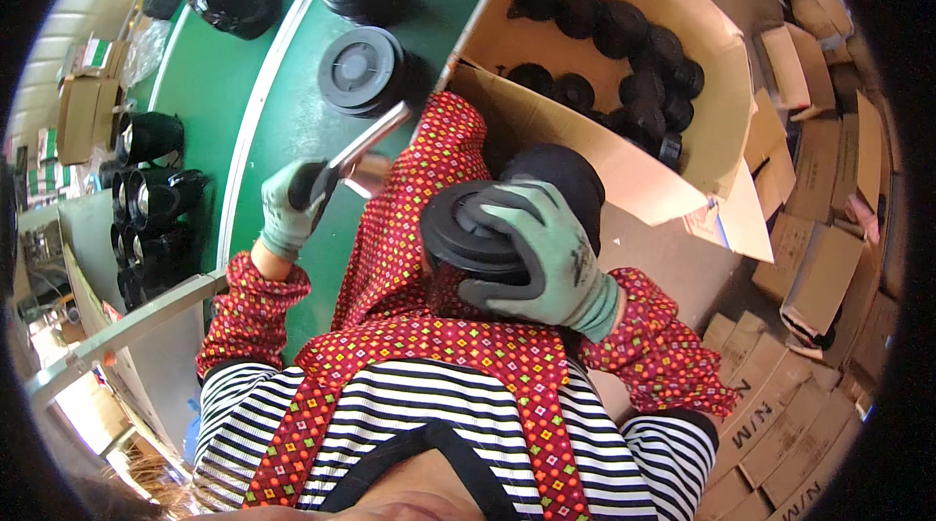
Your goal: The person assembles black kettles on a green workbench. They pick up a kettle body, insert a metal rod into the base, and screw on a black lid. The person repeats this process for multiple kettles, placing the finished units on the table.
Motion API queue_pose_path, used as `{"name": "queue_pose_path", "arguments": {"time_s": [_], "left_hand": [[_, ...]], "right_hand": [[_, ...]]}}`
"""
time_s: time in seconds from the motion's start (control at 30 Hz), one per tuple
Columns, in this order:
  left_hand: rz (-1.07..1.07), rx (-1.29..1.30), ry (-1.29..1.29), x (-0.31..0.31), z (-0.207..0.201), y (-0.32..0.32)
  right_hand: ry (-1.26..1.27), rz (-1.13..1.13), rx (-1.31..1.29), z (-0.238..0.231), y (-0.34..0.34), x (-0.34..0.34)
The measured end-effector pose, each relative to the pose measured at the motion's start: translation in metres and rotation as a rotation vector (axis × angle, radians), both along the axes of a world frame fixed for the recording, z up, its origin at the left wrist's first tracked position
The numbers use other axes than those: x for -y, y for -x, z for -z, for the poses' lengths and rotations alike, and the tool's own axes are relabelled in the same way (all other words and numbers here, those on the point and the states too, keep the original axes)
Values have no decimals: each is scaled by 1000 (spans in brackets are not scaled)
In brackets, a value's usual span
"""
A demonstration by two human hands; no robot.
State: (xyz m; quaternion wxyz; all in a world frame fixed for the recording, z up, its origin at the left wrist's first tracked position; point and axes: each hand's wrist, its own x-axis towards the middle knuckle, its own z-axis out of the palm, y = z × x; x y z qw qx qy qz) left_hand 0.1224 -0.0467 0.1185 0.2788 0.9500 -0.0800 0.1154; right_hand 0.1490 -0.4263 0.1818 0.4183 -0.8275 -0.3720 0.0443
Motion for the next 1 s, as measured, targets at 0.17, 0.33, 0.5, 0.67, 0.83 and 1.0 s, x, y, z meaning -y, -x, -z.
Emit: {"name": "queue_pose_path", "arguments": {"time_s": [0.17,0.33,0.5,0.67,0.83,1.0], "left_hand": [[-164,-175,-161,-58,71,89],[-233,-85,38,-29,41,98],[180,55,534,2,-62,99],[-347,-2,1188,-30,-79,123],[-617,178,889,-143,-49,28],[-877,275,624,-297,28,-125]], "right_hand": [[-157,-17,120,-8,-14,-18],[-464,490,-220,-43,-47,-46],[-843,241,-957,-15,-67,-117],[-822,-7,-1056,-4,-47,-199],[-420,-142,-515,34,-9,-193],[-200,-263,-304,70,-4,-179]]}}
